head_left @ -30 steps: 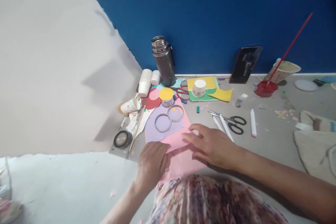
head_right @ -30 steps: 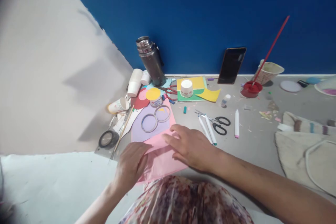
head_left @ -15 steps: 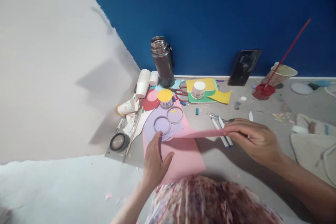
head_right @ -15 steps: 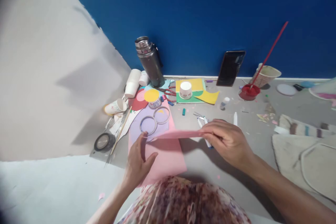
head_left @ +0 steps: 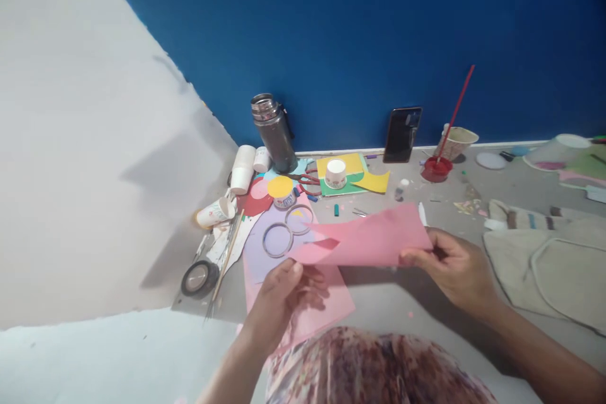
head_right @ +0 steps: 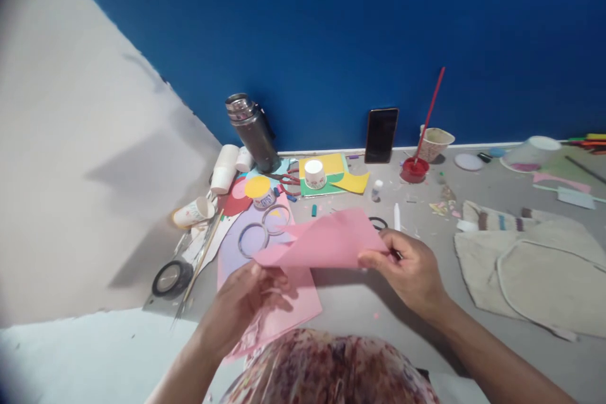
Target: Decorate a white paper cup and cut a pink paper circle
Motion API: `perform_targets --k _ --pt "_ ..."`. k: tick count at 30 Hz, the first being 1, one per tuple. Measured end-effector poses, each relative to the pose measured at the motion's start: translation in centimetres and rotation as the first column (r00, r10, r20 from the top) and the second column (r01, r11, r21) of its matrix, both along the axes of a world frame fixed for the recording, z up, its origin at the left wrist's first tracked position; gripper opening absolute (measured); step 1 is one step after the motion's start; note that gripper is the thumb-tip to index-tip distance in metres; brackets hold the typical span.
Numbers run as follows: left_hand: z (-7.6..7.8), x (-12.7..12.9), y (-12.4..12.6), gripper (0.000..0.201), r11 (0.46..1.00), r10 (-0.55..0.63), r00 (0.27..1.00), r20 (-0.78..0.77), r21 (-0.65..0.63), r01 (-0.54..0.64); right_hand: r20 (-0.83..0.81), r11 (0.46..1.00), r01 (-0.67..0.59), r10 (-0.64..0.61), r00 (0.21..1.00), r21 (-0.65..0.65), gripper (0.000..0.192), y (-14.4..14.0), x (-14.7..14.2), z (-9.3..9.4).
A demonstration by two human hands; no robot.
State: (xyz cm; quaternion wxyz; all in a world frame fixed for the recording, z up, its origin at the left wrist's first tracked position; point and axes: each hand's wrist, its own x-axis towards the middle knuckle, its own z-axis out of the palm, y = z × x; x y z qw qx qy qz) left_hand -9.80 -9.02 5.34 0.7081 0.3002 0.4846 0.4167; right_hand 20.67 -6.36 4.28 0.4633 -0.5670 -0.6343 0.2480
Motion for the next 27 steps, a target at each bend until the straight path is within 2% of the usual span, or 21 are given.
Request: perform_targets --k 2,4,6,7,9,11,13,14,16,18,20,21,23,25,26,27 --pt "0.7 0.6 0.1 0.068 0.985 -0.114 0.978 0.174 -0.108 0.134 0.026 0.965 -0.123 0.12 0.992 0.23 0.036 -0.4 -0.6 0.7" --pt "1.3 1.0 0.1 0.072 0.975 -0.134 0.962 0.237 -0.142 0.171 0.073 0.879 -0.261 0.254 0.965 0.398 0.029 -0.6 -1.1 1.4" --pt "1.5 1.3 0.2 0.058 0.986 -0.088 0.981 0.17 -0.127 0.11 0.109 0.815 -0.336 0.325 0.94 0.472 0.02 -0.8 -1.5 1.8" --pt "1.5 1.4 0.2 0.05 0.992 -0.047 0.992 0.114 -0.107 0.059 0.099 0.801 -0.349 0.347 0.933 0.486 0.018 -0.9 -1.7 1.8" --pt "1.3 1.5 0.1 0.043 0.997 0.061 0.998 0.02 -0.049 -0.06 0.011 0.826 -0.307 0.343 0.939 0.474 0.015 -1.2 -1.8 1.4" --pt "1.0 1.2 0.0 0.045 0.986 0.165 0.986 -0.034 0.0 -0.165 -0.125 0.921 -0.161 0.217 0.968 0.355 0.017 -1.5 -1.8 0.7" --pt "0.8 0.7 -0.3 0.045 0.97 0.242 0.967 -0.077 0.013 -0.242 -0.249 0.994 0.019 0.01 0.969 0.112 0.024 -1.7 -1.8 -0.2" --pt "0.7 0.4 -0.4 0.046 0.963 0.27 0.959 -0.092 0.012 -0.27 -0.299 0.997 0.073 -0.078 0.951 -0.029 0.03 -1.8 -1.8 -0.7" --pt "0.6 -0.1 -0.6 0.049 0.951 0.31 0.946 -0.094 0.019 -0.31 -0.423 0.965 0.081 -0.184 0.887 -0.249 0.044 -1.8 -2.0 -1.8" --pt "0.6 -0.5 -0.7 0.053 0.947 0.321 0.943 -0.084 0.035 -0.319 -0.565 0.935 0.027 -0.236 0.791 -0.353 0.052 -1.8 -2.4 -2.8" --pt "0.7 -0.9 -0.5 0.053 0.946 0.323 0.941 -0.104 0.052 -0.319 -0.661 0.919 -0.029 -0.26 0.704 -0.393 0.054 -2.0 -3.0 -3.6" --pt "0.7 -1.3 -0.2 0.052 0.943 0.332 0.934 -0.129 0.062 -0.327 -0.684 0.913 -0.057 -0.261 0.681 -0.404 0.054 -2.2 -3.3 -3.8" --pt "0.9 -2.6 0.3 0.049 0.928 0.371 0.909 -0.192 0.091 -0.36 -0.673 0.884 -0.166 -0.2 0.712 -0.438 0.049 -2.8 -3.8 -4.0" --pt "1.4 -4.8 0.9 0.045 0.907 0.421 0.868 -0.262 0.135 -0.399 -0.591 0.829 -0.312 -0.028 0.806 -0.464 0.039 -3.4 -4.1 -4.0" --pt "1.7 -6.1 1.2 0.043 0.894 0.447 0.836 -0.317 0.168 -0.415 -0.499 0.813 -0.348 0.084 0.863 -0.466 0.034 -3.6 -4.1 -4.0" --pt "2.1 -7.7 1.4 0.042 0.875 0.485 0.782 -0.392 0.216 -0.434 -0.362 0.825 -0.349 0.191 0.913 -0.445 0.027 -3.6 -4.1 -4.0"
